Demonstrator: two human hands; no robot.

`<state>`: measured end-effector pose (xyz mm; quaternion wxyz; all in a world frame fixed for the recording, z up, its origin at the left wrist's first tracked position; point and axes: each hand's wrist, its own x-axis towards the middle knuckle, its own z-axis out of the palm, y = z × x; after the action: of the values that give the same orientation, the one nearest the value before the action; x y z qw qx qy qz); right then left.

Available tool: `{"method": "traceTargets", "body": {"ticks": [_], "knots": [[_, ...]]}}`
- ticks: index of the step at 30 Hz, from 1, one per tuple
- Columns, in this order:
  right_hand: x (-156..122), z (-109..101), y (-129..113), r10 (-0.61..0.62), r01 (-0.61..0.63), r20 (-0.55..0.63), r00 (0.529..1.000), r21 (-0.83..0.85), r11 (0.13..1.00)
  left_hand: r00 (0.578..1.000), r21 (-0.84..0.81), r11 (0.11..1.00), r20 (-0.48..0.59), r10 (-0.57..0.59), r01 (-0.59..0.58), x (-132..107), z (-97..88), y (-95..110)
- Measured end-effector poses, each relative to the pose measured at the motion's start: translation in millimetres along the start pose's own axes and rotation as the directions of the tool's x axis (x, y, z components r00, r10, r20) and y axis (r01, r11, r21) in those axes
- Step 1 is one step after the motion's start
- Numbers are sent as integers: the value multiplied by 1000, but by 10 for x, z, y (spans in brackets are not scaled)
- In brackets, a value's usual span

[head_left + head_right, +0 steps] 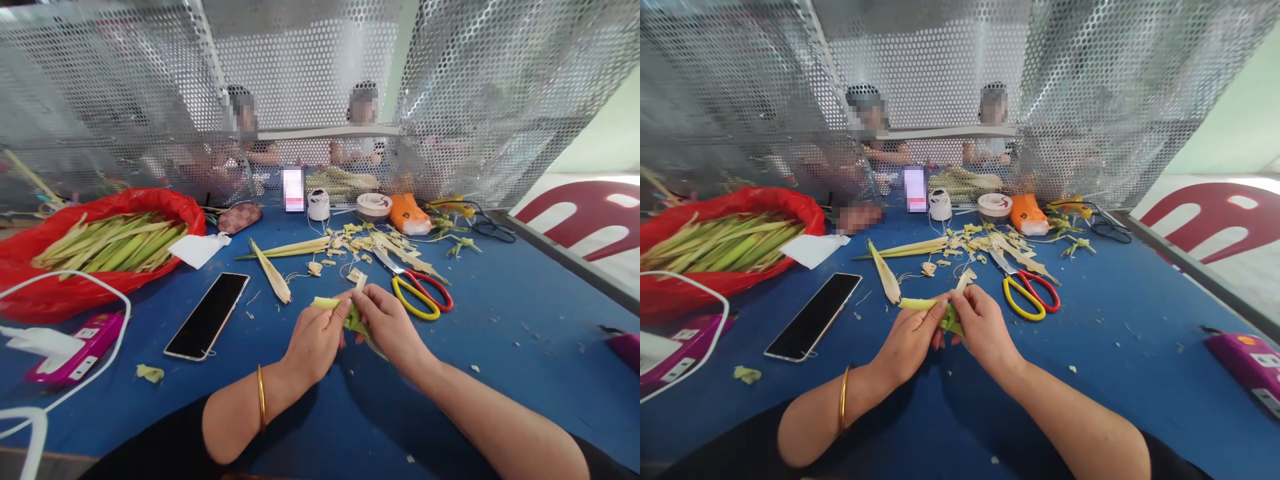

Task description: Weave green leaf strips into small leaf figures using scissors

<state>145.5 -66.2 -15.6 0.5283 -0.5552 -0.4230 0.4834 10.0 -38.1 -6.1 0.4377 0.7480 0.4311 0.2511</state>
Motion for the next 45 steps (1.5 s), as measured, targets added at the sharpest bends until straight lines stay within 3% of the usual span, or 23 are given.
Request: {"method": "traceTargets", "body": {"ticks": [2,7,13,20,23,27,31,34,37,40,43,45], "knots": [[8,-13,17,-23,20,-35,999,-70,997,1000,-22,1000,8,-15,15,-8,13,8],[14,-51,-2,-247,201,-187,951,-237,951,994,-223,969,37,-99,105,-31,45,20],[31,-78,-21,-222,209,-250,942,-79,975,985,-389,906,92,-144,169,-34,80,24],[88,-93,38,-166,211,-372,913,83,974,991,-301,945,60,-118,131,-28,65,-29],[90,-102,9,-134,167,-330,934,76,983,994,-254,961,17,-111,111,-8,52,-31],[81,-132,-77,-30,34,-82,996,39,999,996,-276,957,-11,-93,87,29,34,-12],[81,-154,-124,56,-56,52,997,5,998,996,-268,960,39,-76,84,54,11,-21],[79,-152,-124,122,-125,97,988,29,992,998,-144,988,50,-42,49,60,-16,-31],[72,-142,-102,52,-54,47,998,41,998,1000,63,998,7,0,0,64,-41,-28],[58,-126,-48,-74,73,-12,997,-80,994,982,231,972,-172,81,-39,74,-48,-29],[44,-102,27,-150,145,1,989,-241,960,945,230,969,-288,153,-87,84,-16,-50],[43,-81,69,-165,160,7,986,-303,939,953,150,987,-284,104,-62,86,31,-69]]}}
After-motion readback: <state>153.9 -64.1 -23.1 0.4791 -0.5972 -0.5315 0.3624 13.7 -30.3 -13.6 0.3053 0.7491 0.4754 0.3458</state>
